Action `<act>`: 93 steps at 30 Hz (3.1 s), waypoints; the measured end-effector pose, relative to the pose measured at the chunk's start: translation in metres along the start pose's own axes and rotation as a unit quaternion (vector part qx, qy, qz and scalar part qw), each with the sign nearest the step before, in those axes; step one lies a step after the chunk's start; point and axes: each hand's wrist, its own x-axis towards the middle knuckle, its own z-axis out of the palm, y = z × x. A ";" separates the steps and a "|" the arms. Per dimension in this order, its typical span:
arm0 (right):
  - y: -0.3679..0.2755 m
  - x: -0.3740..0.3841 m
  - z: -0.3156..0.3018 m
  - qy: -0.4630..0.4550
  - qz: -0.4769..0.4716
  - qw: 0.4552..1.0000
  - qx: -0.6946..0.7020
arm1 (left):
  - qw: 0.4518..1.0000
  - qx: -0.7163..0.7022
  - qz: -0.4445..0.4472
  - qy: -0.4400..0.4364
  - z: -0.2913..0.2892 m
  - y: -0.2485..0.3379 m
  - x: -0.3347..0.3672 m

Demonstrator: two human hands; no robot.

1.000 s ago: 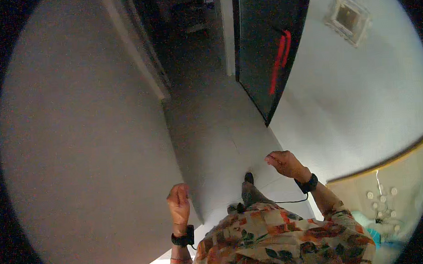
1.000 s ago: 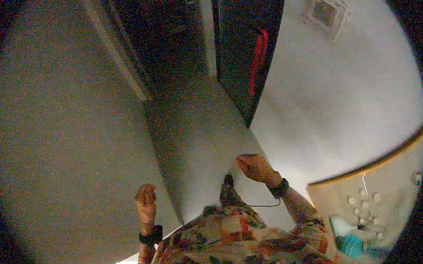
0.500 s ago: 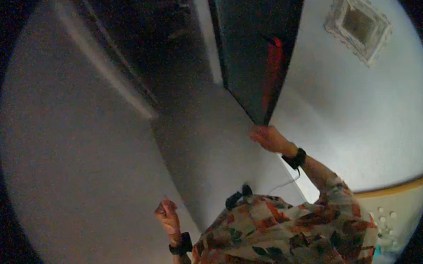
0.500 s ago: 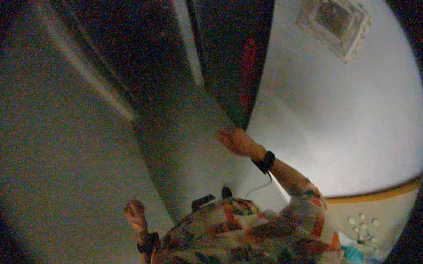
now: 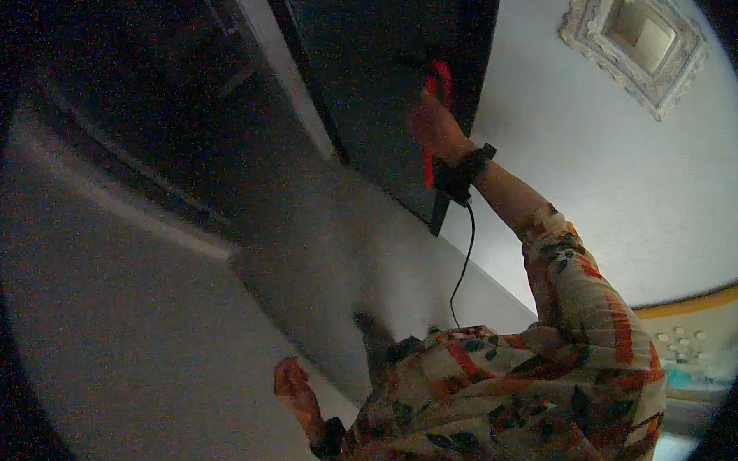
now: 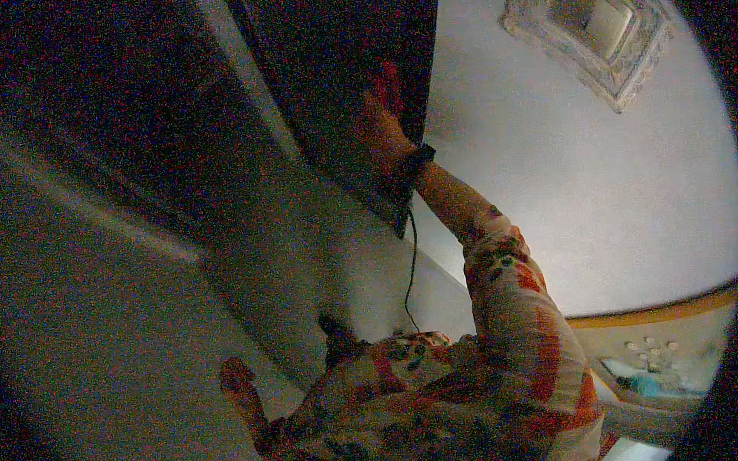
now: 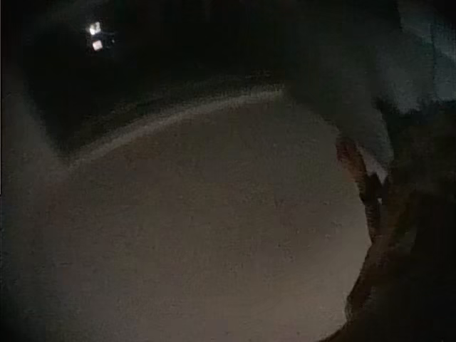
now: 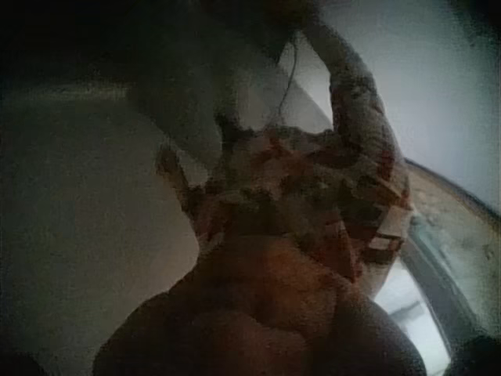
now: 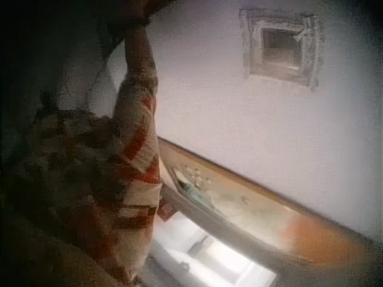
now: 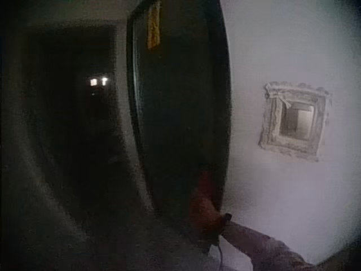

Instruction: The person fills a green basin with water at a faucet, carries it through a hallway, and uses a pink cloth to wipe the interior of a white basin.

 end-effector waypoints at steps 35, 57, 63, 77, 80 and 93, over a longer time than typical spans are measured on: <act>-0.087 -0.055 -0.040 0.218 -0.380 0.896 -0.077 | 0.947 -0.159 -0.012 -0.278 0.274 -0.044 0.254; -0.144 -0.153 -0.147 0.448 -0.373 0.769 -0.264 | 0.841 -0.104 0.075 -0.525 0.400 0.008 0.299; -0.148 -0.150 -0.188 0.177 -0.528 0.784 -0.274 | 0.857 -0.056 0.069 -0.507 0.378 -0.010 0.255; -0.087 -0.180 -0.153 0.349 -0.362 0.808 -0.307 | 0.775 -0.117 0.140 -0.604 0.428 -0.027 0.186; -0.044 -0.246 -0.135 0.392 -0.320 0.785 -0.359 | 0.816 -0.049 0.259 -0.514 0.415 0.059 0.150; -0.013 -0.235 -0.131 0.438 -0.271 0.711 -0.479 | 0.676 -0.197 0.340 -0.623 0.497 0.045 0.127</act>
